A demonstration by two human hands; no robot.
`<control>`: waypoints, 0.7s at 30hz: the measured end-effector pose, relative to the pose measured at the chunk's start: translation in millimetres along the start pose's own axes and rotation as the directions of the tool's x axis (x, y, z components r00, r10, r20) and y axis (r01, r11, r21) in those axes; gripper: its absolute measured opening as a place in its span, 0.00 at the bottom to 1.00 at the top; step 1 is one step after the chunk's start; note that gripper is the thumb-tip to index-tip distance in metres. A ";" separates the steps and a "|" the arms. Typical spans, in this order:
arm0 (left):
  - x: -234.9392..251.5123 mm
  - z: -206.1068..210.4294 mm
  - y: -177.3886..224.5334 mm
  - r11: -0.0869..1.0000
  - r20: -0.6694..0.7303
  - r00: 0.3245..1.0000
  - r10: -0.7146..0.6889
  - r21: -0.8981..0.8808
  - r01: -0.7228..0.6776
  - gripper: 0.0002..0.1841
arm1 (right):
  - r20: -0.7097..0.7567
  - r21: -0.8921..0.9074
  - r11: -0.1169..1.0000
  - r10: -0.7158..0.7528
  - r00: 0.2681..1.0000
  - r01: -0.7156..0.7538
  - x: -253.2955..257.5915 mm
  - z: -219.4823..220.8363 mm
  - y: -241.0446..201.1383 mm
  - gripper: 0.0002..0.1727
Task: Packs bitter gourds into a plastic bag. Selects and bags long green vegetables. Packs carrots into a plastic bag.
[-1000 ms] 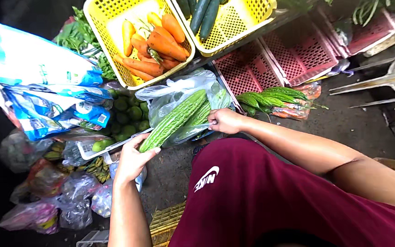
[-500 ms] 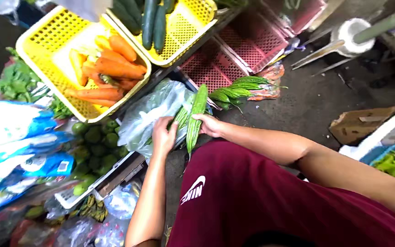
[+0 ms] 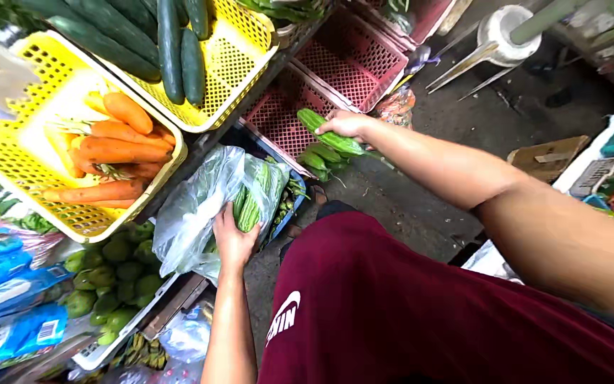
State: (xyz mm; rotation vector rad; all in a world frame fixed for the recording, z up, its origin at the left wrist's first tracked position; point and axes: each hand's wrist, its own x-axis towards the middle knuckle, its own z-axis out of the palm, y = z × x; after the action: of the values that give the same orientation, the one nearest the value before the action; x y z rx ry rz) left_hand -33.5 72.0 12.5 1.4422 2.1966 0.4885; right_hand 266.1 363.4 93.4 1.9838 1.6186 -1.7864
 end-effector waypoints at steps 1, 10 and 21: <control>-1.1 0.8 5.3 1.000 -0.007 1.000 -0.027 0.002 0.027 0.56 | -0.020 -0.217 0.975 0.030 0.999 -0.034 21.3 -15.3 5.8 0.30; 7.1 12.9 37.4 0.969 -0.092 0.966 -0.243 0.025 0.246 0.43 | 0.285 -0.776 0.626 0.238 0.929 0.078 130.5 -23.9 17.4 0.23; 0.1 31.0 66.8 0.910 -0.192 0.894 -0.405 0.014 0.415 0.37 | 0.453 -0.807 0.478 0.127 0.882 0.346 193.7 -31.1 62.8 0.32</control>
State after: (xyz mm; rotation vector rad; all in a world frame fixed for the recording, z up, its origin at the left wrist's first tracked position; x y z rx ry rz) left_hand 34.2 99.1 22.1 0.9405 2.5915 0.4269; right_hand 293.3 478.6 -75.1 0.8872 1.9074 -0.9042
